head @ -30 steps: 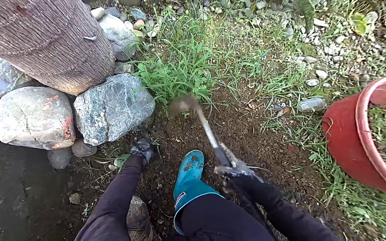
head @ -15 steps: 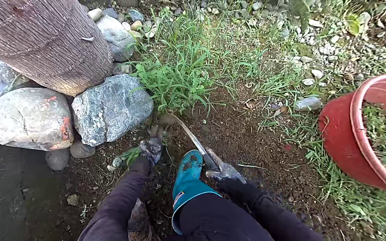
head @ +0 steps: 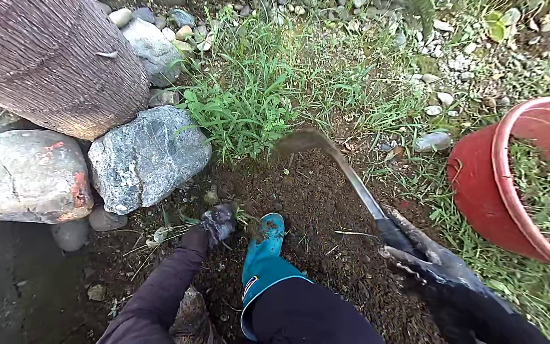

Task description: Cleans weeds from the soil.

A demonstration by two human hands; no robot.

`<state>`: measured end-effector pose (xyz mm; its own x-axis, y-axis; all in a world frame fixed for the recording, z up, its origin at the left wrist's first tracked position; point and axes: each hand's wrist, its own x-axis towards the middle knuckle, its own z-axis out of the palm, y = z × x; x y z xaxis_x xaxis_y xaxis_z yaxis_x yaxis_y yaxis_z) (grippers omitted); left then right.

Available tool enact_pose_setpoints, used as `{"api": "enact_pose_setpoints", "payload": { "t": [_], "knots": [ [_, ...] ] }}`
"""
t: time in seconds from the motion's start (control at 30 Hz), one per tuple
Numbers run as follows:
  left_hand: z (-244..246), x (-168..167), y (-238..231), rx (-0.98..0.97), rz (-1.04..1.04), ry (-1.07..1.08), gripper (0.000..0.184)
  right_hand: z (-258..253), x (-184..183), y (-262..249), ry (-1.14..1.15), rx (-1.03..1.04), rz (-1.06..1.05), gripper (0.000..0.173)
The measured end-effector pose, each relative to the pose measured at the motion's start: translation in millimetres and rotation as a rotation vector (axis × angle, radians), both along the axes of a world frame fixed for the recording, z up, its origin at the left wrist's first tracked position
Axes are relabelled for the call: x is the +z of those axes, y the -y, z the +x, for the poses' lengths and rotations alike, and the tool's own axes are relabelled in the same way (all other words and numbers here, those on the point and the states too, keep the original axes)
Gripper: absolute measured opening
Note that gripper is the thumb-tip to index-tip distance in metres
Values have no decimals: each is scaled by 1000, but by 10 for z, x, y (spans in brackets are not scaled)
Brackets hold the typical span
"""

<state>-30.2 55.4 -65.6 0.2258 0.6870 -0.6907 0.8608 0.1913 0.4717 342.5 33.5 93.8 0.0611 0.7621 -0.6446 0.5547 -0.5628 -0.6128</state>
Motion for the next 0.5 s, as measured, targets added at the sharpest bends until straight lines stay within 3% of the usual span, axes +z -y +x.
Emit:
{"api": "enact_pose_setpoints", "payload": {
  "t": [0.07,0.17,0.27,0.43,0.5],
  "knots": [
    [254,-14,-12,-126,62,6,44,-79,-193,-1,-38,-83,-58,87],
    [539,-77,-175,-245,142,-29,64,-160,-463,-27,0,-15,-263,92],
    [649,-178,-462,-305,116,-166,82,-86,-386,-77,-90,-25,-269,95],
    [605,-410,-604,-261,108,-210,56,-276,-265,-197,-185,-229,-135,87],
    [535,-348,-480,-230,71,-168,56,-370,-398,-100,-148,-176,-205,87]
  ]
}}
